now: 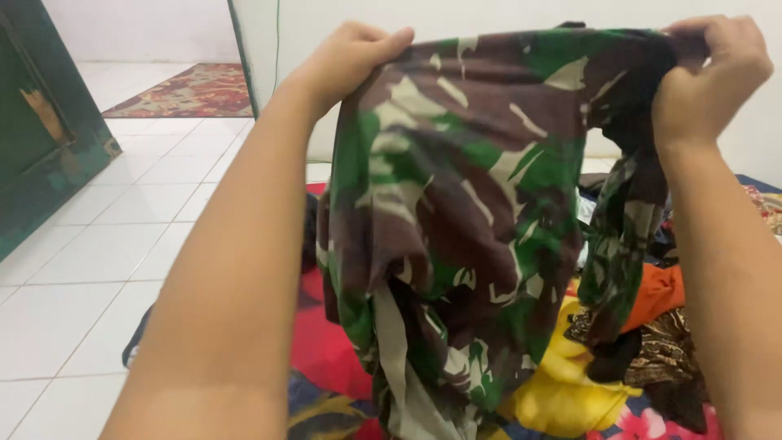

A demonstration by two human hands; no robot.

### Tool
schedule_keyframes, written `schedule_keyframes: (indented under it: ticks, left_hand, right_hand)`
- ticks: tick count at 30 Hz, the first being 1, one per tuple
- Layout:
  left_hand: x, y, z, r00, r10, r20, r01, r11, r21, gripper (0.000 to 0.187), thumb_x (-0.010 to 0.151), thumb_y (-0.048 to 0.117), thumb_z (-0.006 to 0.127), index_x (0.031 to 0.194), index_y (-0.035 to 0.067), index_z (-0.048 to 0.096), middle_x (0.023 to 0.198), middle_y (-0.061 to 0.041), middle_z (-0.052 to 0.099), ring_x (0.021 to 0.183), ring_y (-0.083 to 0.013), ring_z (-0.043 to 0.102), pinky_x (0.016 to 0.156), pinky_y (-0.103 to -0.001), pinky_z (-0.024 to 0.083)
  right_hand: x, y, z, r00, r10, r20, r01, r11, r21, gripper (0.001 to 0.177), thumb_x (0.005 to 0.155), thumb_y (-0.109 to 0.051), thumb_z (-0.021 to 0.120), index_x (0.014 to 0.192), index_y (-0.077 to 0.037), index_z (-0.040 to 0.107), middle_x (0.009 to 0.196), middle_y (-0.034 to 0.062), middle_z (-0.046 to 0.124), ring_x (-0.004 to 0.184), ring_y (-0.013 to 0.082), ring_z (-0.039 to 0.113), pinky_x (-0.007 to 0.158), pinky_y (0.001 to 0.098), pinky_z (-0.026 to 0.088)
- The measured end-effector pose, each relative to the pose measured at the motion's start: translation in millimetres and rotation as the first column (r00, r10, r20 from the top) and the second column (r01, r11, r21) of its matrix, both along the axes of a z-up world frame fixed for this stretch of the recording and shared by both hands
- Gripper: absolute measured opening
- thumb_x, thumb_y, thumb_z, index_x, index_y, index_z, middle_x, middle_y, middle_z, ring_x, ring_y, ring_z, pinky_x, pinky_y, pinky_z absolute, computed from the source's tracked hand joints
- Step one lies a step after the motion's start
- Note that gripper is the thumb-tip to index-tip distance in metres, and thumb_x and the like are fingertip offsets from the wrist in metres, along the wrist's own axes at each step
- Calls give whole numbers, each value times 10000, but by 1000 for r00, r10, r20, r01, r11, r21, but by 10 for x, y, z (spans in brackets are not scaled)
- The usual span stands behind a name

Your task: Folding a camouflage military uniform on a bed.

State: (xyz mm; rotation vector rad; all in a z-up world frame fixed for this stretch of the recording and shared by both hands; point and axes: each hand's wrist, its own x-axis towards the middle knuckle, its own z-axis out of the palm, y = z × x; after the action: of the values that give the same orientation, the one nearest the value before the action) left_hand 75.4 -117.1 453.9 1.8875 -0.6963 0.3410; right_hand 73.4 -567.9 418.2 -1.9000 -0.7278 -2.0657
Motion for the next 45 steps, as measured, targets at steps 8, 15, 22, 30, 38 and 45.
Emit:
schedule_keyframes:
  ticks: [8, 15, 22, 30, 38, 45]
  left_hand:
    - [81, -348, -2338, 633, 594, 497, -744, 645, 178, 630, 891, 441, 702, 1400, 116, 524, 1339, -208, 564, 1267, -438, 487, 966, -608, 442]
    - [-1003, -473, -4069, 907, 220, -359, 29, 818, 574, 668, 703, 643, 815, 999, 50, 728, 968, -123, 766, 968, -297, 762, 872, -404, 590]
    - [-1202, -491, -3939, 849, 470, -240, -62, 540, 839, 1084, 614, 576, 945, 1407, 71, 404, 1425, -173, 504, 1338, -363, 497, 1036, -463, 492]
    - [-806, -508, -3404, 799, 601, 29, -524, 672, 523, 961, 704, 125, 791, 1521, 58, 289, 1368, -187, 522, 1243, -411, 556, 941, -503, 546]
    - [-586, 127, -1510, 528, 699, 483, -848, 401, 346, 480, 780, 135, 716, 1215, 44, 537, 1124, -192, 622, 1049, -397, 640, 753, -503, 586]
    - [262, 568, -1791, 557, 830, -5, -819, 551, 159, 358, 1015, 307, 551, 1150, 10, 697, 1126, -293, 670, 1070, -476, 619, 903, -548, 482]
  right_hand:
    - [1115, -198, -2084, 197, -356, -914, 118, 934, -338, 499, 671, -105, 819, 1161, -195, 794, 1074, 107, 781, 981, 296, 754, 879, 432, 586]
    - [-1196, 1694, -3292, -544, -312, -779, -498, 867, 0, 639, 789, -642, 805, 1104, -93, 717, 991, 51, 757, 916, 196, 711, 800, 349, 581]
    - [-541, 1857, -4111, -40, -295, -955, -369, 892, -260, 230, 717, -184, 759, 931, -100, 764, 973, 171, 733, 956, 359, 708, 812, 453, 563]
    - [311, 1149, -1964, -18, 835, -550, -71, 548, 834, 363, 748, 44, 523, 1059, -64, 679, 951, 113, 676, 908, 252, 650, 815, 387, 544]
    - [-458, 784, -606, 191, 602, -775, -110, 798, 593, 503, 790, -271, 823, 1171, -67, 566, 1013, 118, 678, 965, 260, 655, 838, 407, 536]
    - [-286, 647, -604, 817, 170, -551, -60, 976, 211, 196, 868, -53, 755, 1042, -49, 665, 911, 173, 718, 850, 302, 740, 779, 382, 553]
